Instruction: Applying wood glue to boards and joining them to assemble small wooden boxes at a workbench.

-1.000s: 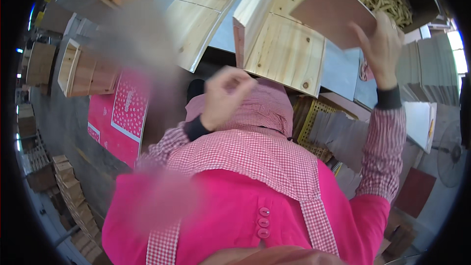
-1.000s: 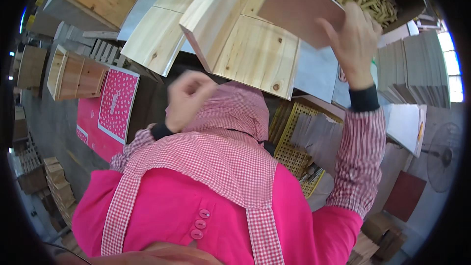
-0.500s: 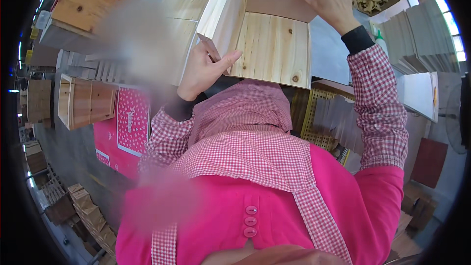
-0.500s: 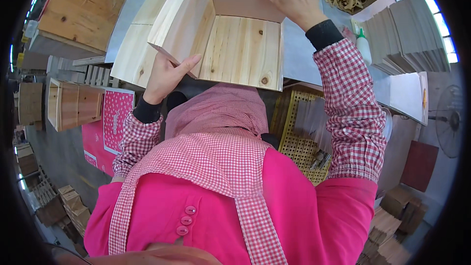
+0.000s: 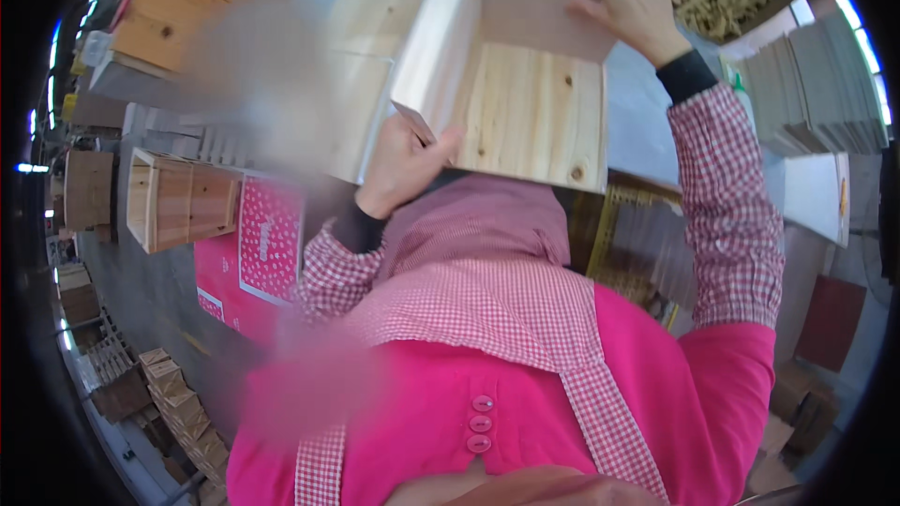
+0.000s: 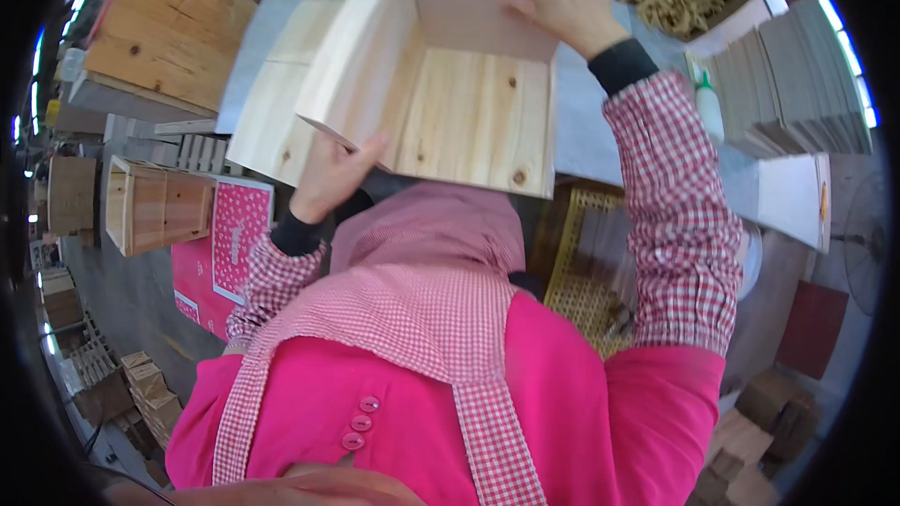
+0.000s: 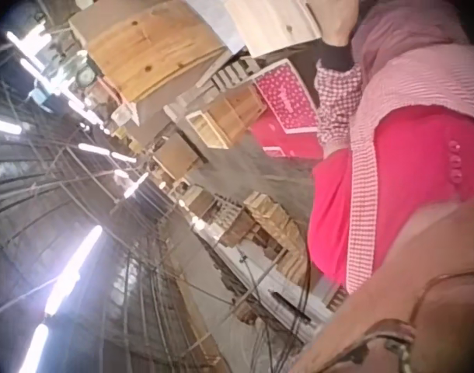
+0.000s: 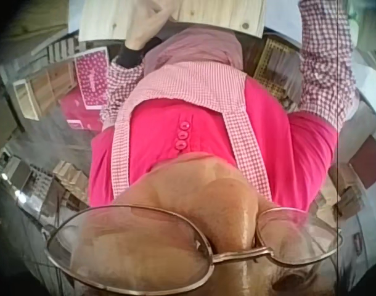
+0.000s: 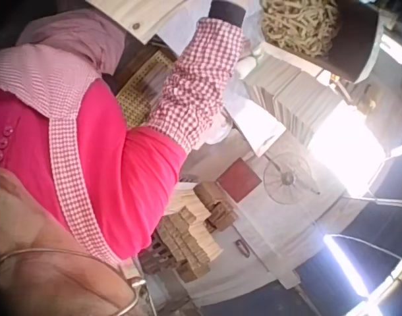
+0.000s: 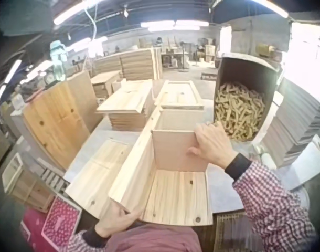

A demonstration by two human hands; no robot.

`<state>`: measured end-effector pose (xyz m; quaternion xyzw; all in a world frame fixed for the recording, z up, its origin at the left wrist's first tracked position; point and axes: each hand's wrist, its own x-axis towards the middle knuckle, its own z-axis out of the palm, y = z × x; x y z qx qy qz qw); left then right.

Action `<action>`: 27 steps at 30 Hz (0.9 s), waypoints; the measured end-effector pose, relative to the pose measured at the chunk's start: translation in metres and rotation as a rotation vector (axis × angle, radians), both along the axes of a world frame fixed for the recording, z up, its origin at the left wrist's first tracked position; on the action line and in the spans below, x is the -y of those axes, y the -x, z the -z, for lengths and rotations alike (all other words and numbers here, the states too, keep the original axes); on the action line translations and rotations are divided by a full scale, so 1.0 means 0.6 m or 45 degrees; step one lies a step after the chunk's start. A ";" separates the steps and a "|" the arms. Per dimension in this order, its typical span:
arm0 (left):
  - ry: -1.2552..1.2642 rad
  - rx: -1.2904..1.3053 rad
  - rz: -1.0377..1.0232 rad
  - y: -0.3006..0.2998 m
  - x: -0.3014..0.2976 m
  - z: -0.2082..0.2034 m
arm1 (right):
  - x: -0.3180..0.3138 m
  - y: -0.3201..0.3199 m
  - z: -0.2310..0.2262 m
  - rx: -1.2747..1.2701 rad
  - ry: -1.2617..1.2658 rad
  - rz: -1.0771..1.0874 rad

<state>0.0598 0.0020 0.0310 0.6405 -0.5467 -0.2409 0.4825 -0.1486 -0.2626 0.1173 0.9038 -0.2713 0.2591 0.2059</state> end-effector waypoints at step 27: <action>-0.215 0.105 0.256 -0.008 -0.018 -0.061 | -0.025 -0.020 -0.026 0.407 -0.336 -0.138</action>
